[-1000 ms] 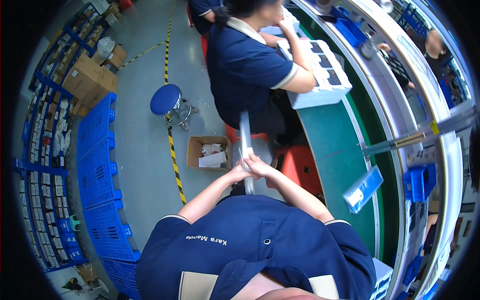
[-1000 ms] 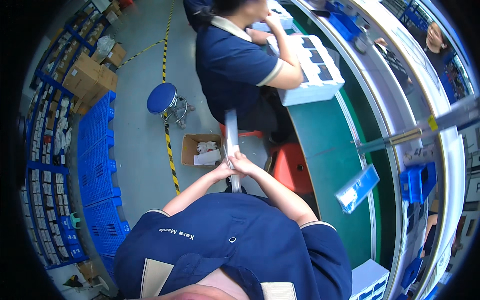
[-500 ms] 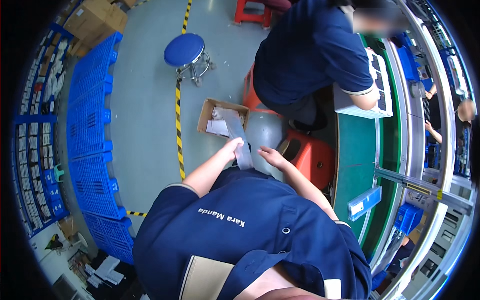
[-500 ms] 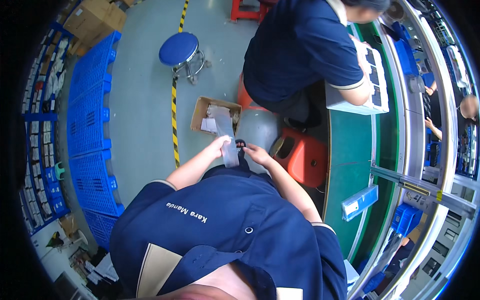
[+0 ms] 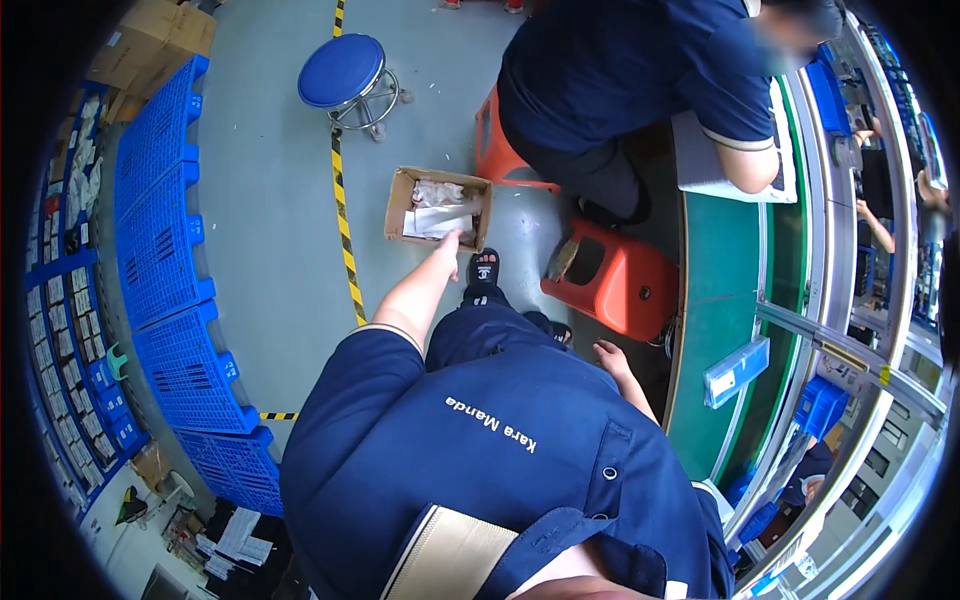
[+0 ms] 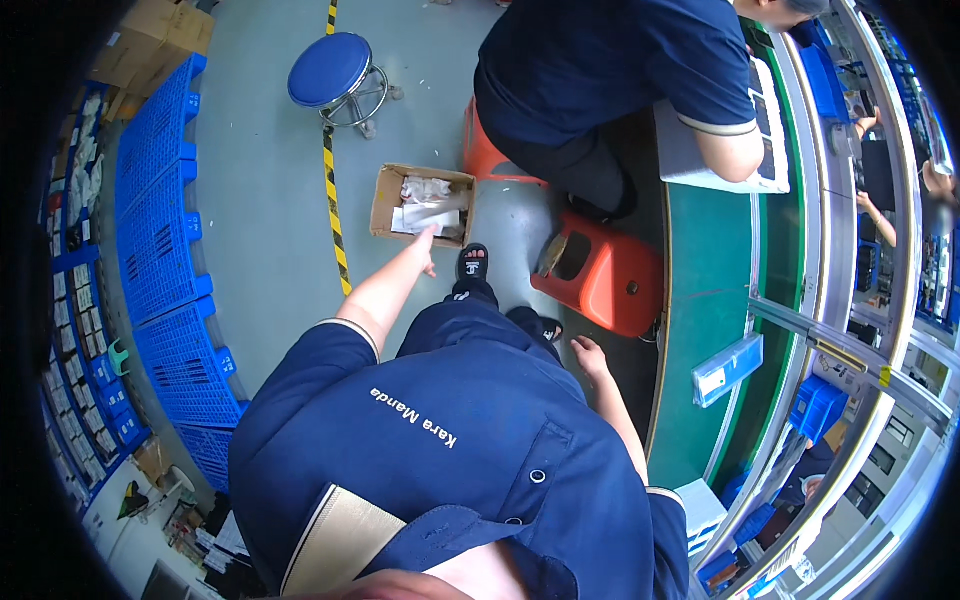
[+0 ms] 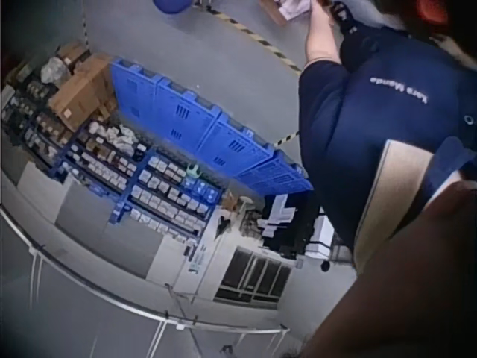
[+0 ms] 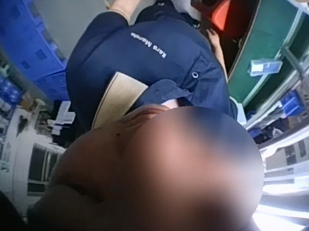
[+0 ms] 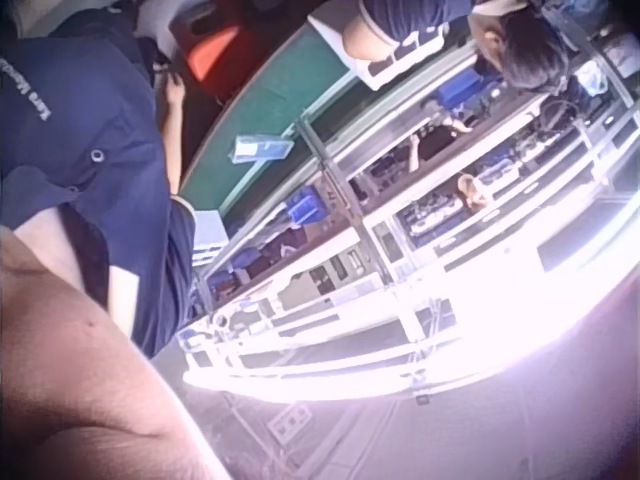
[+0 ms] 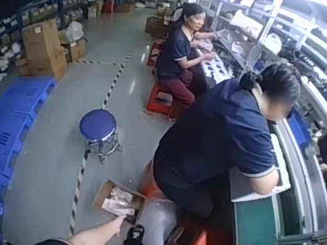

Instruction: The person places small blue electronic components into a white plastic tray with multiple compartments. They handle the components one by one, arranging them in the tray. After filling the tray, they place it on a stack of similar trays and then handle a stack of clear plastic bags.

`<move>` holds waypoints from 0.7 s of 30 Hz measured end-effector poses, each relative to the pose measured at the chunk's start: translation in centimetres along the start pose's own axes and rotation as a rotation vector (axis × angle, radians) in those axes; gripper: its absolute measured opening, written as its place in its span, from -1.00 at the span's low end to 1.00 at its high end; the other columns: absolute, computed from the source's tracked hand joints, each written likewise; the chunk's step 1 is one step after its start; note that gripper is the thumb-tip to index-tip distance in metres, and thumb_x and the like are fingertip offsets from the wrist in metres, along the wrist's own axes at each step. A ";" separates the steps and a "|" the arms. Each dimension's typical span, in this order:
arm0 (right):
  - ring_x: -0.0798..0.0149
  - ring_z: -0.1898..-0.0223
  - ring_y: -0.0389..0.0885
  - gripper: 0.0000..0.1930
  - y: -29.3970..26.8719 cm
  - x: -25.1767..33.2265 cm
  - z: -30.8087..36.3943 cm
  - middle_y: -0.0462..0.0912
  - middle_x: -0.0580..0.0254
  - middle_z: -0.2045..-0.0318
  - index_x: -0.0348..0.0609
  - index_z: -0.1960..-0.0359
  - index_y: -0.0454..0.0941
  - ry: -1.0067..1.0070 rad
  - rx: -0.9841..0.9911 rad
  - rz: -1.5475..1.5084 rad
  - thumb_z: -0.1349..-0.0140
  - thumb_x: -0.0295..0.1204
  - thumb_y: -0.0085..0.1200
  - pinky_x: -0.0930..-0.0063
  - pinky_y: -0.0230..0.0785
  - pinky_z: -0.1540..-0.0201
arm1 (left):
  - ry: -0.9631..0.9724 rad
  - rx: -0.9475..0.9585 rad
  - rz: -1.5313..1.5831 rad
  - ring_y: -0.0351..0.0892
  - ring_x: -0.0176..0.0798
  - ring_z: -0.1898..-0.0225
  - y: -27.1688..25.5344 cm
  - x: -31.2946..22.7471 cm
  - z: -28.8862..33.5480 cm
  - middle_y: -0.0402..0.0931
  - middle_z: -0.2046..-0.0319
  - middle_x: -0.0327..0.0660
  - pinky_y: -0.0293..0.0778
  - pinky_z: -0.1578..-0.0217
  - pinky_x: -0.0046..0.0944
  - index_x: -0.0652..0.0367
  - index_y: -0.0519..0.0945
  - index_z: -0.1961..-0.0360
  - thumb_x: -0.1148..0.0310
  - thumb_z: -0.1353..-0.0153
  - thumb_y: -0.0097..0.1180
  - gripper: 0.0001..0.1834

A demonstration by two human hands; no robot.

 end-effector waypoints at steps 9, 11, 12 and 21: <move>0.22 -0.02 0.48 -0.49 4.3 -5.7 0.9 0.51 0.04 -0.03 -0.24 -0.17 0.33 0.005 0.047 -0.302 -0.24 -0.24 0.00 0.45 0.29 -0.06 | 0.138 0.016 -1.128 0.53 0.00 0.03 0.4 11.5 -4.8 0.55 0.10 0.04 0.40 0.01 -0.17 0.21 0.62 0.16 0.01 0.07 0.11 -0.46; 0.17 -0.07 0.46 -0.50 3.8 -6.4 0.6 0.49 0.00 -0.05 -0.26 -0.13 0.38 -0.047 -0.004 -0.269 -0.21 -0.24 0.01 0.43 0.27 -0.11 | 0.117 0.057 -1.049 0.57 -0.05 0.11 0.5 11.0 -4.3 0.58 0.17 0.05 0.43 0.07 -0.18 0.23 0.64 0.23 0.02 0.10 0.11 -0.48; 0.18 -0.07 0.47 -0.52 3.1 -5.9 1.3 0.51 0.00 -0.04 -0.26 -0.12 0.39 -0.062 -0.047 -0.225 -0.21 -0.25 0.01 0.43 0.28 -0.11 | 0.192 0.026 -1.138 0.58 -0.05 0.13 0.6 9.5 -4.0 0.59 0.19 0.04 0.44 0.09 -0.15 0.24 0.64 0.24 0.06 0.09 0.11 -0.51; 0.04 0.10 0.58 -0.71 -6.1 -9.2 5.2 0.61 -0.01 0.17 -0.11 0.19 0.62 -0.151 -0.556 -0.240 -0.09 -0.28 0.04 0.32 0.39 -0.02 | 0.265 -0.021 -1.015 0.43 -0.15 0.48 0.0 2.2 -7.7 0.48 0.54 -0.17 0.33 0.37 -0.05 0.23 0.56 0.22 0.11 -0.06 0.05 -0.59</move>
Point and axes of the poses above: each hand's wrist, its own z-axis away from the middle knuckle, its own y-axis out of the palm, x = y × z, the point moved 9 cm from there along -z, towards the middle knuckle
